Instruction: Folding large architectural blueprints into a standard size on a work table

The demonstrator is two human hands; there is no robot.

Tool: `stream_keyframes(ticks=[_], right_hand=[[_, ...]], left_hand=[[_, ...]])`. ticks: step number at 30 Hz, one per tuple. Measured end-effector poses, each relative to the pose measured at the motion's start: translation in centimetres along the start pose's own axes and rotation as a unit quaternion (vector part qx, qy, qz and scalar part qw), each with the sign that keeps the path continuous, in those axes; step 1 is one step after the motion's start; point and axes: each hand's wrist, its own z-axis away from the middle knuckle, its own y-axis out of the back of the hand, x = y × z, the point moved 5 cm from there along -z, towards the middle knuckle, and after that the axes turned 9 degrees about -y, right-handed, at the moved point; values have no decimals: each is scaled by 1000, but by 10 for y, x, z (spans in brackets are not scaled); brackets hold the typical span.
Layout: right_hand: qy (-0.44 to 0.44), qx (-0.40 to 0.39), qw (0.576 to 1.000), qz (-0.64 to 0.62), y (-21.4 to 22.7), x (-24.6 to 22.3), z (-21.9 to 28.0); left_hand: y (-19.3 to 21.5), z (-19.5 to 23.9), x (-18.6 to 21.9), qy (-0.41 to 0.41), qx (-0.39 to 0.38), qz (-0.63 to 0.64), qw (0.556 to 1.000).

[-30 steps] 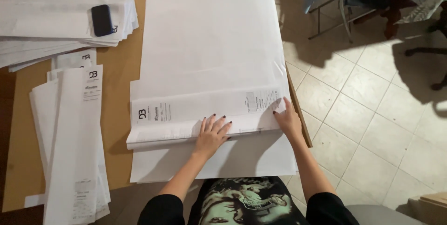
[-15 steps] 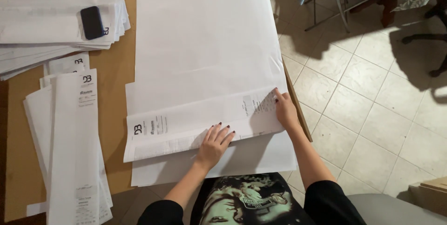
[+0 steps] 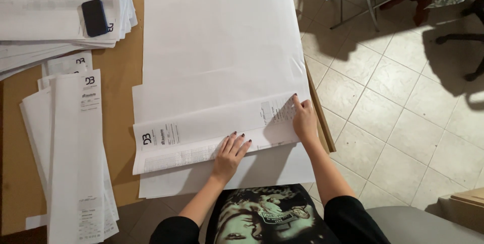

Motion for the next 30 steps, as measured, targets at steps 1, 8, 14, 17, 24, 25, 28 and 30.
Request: stream_keyframes(ticks=[1, 8, 14, 17, 24, 25, 28, 30], right_hand=[[0, 0, 1000, 0, 1, -3, 0], [-31, -16, 999, 25, 18, -19, 5], [-39, -22, 998, 53, 12, -16, 6], [-38, -21, 996, 82, 6, -14, 7], [-34, -17, 994, 103, 17, -25, 6], [-34, -17, 994, 103, 16, -25, 7], [-24, -11, 993, 111, 15, -24, 7], [-15, 7, 991, 135, 13, -24, 8]], left_hand=[[-1, 1, 0, 0, 0, 0, 1000], [-9, 11, 4, -15, -13, 10, 1000], [-10, 15, 8, -20, -20, 14, 999], [-10, 15, 9, -20, -26, 17, 999], [-19, 23, 12, -19, -33, 18, 999], [-19, 24, 12, -19, -33, 18, 999], [-19, 26, 14, -27, -36, -2, 999], [-21, 28, 16, -31, -37, -8, 999]])
